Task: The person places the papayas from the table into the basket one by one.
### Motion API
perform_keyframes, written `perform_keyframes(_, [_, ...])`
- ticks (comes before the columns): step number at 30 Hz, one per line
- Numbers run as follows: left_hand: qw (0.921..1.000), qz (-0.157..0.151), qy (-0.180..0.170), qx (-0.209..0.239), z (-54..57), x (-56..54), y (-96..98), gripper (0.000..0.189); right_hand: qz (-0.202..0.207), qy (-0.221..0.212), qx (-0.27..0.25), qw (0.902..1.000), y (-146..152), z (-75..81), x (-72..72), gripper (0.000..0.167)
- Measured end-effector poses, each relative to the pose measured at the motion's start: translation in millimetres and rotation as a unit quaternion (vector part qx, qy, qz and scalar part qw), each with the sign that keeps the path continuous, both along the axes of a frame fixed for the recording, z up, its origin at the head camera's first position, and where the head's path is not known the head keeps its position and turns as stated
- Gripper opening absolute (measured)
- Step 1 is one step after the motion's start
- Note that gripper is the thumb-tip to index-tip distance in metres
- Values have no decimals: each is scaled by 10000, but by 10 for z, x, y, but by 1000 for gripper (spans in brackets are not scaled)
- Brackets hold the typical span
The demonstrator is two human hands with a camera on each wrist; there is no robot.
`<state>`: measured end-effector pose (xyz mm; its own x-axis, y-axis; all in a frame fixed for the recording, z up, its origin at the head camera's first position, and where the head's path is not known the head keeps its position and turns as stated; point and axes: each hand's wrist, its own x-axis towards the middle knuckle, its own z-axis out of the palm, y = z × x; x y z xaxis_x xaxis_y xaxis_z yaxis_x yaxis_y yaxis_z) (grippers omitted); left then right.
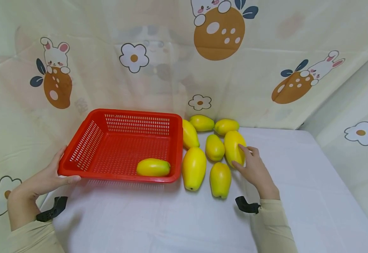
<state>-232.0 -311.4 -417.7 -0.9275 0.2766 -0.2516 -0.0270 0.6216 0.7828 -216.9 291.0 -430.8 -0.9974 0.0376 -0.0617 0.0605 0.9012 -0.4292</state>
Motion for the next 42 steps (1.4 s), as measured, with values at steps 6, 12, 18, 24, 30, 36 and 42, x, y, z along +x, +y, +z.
perform_keyframes(6, [10000,1,25,26,18,6,12,114,-69,85,-136,9998,4,-68,-43,72])
perform_keyframes(12, [10000,-5,46,0,16,3,9,114,-146,367,-340,9986,15,-154,-98,78])
perform_keyframes(18, [10000,6,-23,-66,10,-5,5,114,-45,387,-554,9977,30,-226,-144,86])
perform_keyframes(24, [10000,-9,-7,-9,20,-3,6,113,22,302,-556,9980,17,-262,-158,90])
perform_keyframes(30, [9999,-3,-36,-96,9,5,-5,113,-20,252,-552,9982,9,-322,-180,97])
perform_keyframes(36, [10000,14,-12,-14,6,2,-7,114,-251,401,-652,9968,-34,-376,-209,95])
perform_keyframes(42, [10000,39,-43,-28,-2,-4,-9,114,-418,309,-672,9964,-17,-337,-194,97])
